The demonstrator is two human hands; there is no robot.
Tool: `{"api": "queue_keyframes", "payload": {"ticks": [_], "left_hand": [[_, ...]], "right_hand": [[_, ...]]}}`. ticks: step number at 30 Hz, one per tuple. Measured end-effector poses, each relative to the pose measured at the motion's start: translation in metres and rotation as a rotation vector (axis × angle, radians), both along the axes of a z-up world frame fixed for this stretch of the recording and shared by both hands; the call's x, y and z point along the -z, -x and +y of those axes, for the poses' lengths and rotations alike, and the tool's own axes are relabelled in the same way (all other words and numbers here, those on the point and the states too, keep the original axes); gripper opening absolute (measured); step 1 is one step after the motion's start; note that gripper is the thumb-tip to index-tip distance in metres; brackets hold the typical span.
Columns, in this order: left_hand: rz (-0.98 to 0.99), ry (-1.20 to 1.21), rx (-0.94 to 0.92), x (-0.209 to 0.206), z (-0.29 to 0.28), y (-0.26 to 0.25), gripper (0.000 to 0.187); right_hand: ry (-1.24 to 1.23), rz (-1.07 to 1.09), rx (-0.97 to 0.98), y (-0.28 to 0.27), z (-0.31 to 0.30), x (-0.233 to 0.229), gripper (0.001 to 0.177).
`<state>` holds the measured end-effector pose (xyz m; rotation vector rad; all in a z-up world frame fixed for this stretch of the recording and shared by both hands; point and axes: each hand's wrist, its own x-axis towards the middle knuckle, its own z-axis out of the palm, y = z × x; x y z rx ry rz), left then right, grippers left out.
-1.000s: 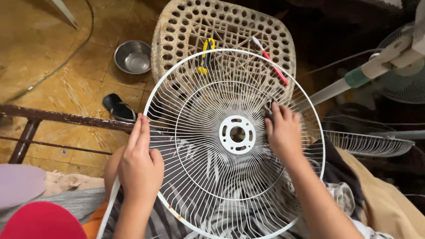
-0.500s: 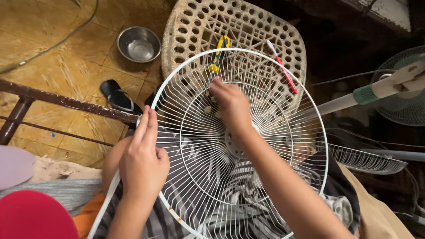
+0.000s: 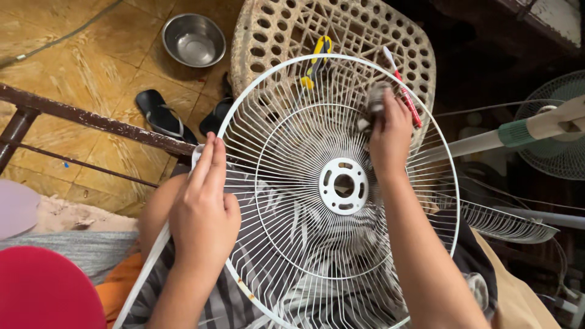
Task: The person cleans the fan cage with a cloth, then attaches the cage to the fan motor. They insert a small metal piece into the motor hub, then mount a red fan blade onto the hub and secure it.
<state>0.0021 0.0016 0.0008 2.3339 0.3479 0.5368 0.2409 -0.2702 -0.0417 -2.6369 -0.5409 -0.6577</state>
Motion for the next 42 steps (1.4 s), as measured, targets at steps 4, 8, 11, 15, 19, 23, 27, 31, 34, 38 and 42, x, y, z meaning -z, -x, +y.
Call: {"api": "queue_keyframes", "payload": {"ticks": [4,8,11,15,19,23,27,31,34,38,42], "left_hand": [[-0.038,-0.078,-0.003,0.003,0.000,-0.001,0.076],[-0.059,-0.079,-0.006,0.002,-0.001,0.000,0.076],[-0.077,-0.100,0.001,0.005,0.000,-0.001,0.072],[-0.100,-0.106,0.009,0.005,0.000,-0.003,0.055],[-0.128,-0.086,0.040,0.006,0.002,-0.001,0.052],[-0.170,-0.020,0.072,0.006,0.003,0.002,0.054],[-0.182,0.013,0.071,0.003,0.001,0.004,0.057],[-0.174,0.029,0.057,0.000,0.002,0.002,0.053],[-0.168,0.038,0.047,0.002,0.002,0.002,0.051],[-0.176,0.028,0.055,0.003,0.002,0.000,0.051],[-0.142,-0.008,0.069,0.004,0.003,0.001,0.055]], "right_hand": [[-0.049,-0.010,0.078,0.000,0.023,0.021,0.077],[-0.251,0.210,0.062,-0.001,0.056,0.021,0.075],[-0.567,0.287,0.127,-0.004,0.085,0.002,0.064],[-0.765,0.436,0.106,0.024,0.164,-0.006,0.073],[-0.763,0.344,-0.473,0.116,0.201,-0.001,0.068],[-0.704,0.854,-0.564,0.204,0.153,-0.026,0.048],[-0.475,1.129,-0.795,0.226,0.091,-0.057,0.058],[-0.269,1.510,-0.882,0.198,0.045,-0.071,0.037],[-0.406,1.439,-0.616,0.132,0.028,-0.076,0.036],[-0.888,0.846,-0.484,0.061,0.066,-0.069,0.056],[-0.376,0.519,-0.688,0.088,0.138,-0.043,0.073]]}}
